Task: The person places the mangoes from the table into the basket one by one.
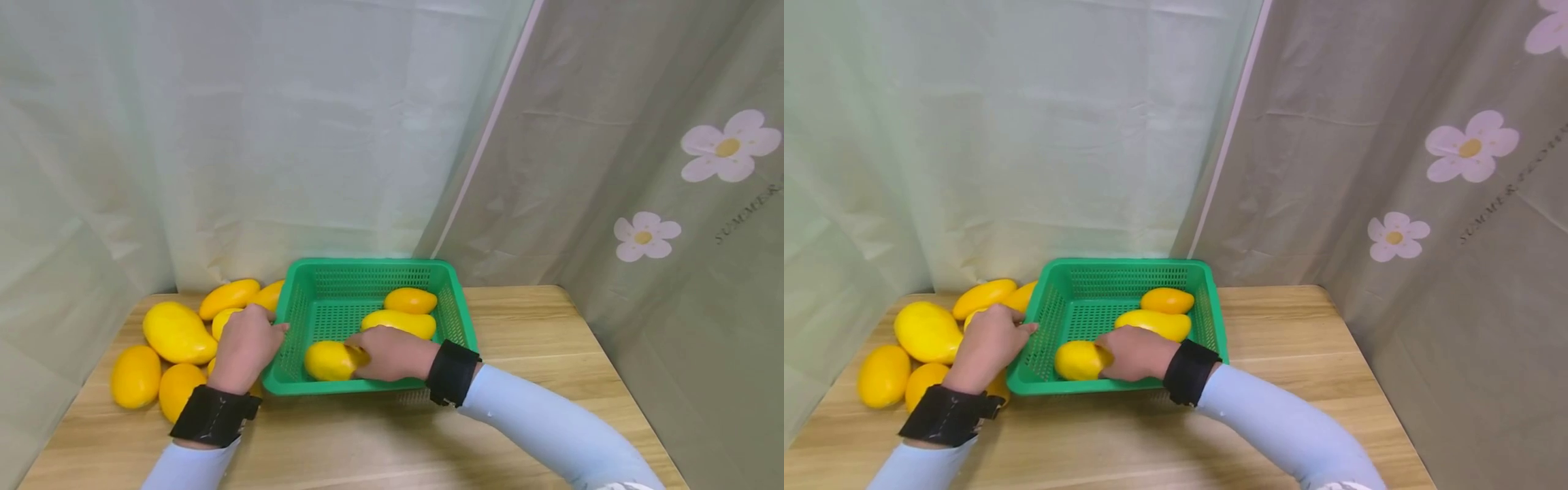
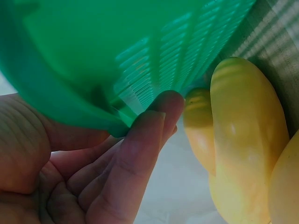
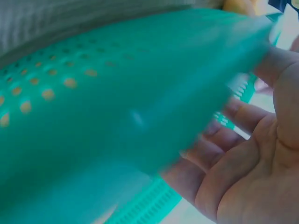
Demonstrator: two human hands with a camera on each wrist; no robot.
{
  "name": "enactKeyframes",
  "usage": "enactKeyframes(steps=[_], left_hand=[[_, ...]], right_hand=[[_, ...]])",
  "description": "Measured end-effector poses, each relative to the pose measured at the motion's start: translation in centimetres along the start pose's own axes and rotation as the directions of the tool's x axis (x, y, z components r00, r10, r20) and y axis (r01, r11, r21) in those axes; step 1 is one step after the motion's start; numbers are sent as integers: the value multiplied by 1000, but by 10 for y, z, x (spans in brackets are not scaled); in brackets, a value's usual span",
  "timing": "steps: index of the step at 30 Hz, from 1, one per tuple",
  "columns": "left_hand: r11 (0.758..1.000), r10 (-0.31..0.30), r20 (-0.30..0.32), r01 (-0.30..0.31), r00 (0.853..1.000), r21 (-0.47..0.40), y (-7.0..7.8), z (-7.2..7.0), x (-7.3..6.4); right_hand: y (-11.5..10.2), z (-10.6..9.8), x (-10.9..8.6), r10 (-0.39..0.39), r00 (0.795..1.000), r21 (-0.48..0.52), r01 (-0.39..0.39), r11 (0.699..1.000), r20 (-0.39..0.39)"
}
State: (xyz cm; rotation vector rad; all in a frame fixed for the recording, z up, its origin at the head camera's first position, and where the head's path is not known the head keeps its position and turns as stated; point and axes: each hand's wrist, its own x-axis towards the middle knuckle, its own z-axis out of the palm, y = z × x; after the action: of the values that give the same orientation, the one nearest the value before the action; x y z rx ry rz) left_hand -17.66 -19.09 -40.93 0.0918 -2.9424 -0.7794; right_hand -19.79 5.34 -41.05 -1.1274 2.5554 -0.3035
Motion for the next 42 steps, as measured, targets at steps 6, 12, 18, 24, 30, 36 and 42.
enactKeyframes(steps=[6,12,18,24,30,36,42], left_hand=[[1000,8,-1,-8,1000,3,0,0,0],[1000,19,-15,-19,1000,10,-3,1,1],[1000,8,2,-8,1000,3,-2,-1,0],[1000,8,3,-8,1000,-2,0,-2,-1],[1000,14,-14,-14,1000,1,-1,0,-1],[1000,-6,2,6,1000,-13,-2,0,-1],[1000,-5,5,5,1000,-17,-2,1,0]], right_hand=[[13,-17,-19,21,999,90,-17,996,-41],[30,-38,-37,156,976,154,-133,979,-151],[54,-53,-50,287,913,187,-240,953,-291],[77,-56,-63,420,818,193,-373,908,-394],[96,-51,-72,498,753,220,-448,867,-431],[108,-44,-76,541,717,271,-469,841,-438],[113,-37,-79,617,698,316,-530,787,-365]])
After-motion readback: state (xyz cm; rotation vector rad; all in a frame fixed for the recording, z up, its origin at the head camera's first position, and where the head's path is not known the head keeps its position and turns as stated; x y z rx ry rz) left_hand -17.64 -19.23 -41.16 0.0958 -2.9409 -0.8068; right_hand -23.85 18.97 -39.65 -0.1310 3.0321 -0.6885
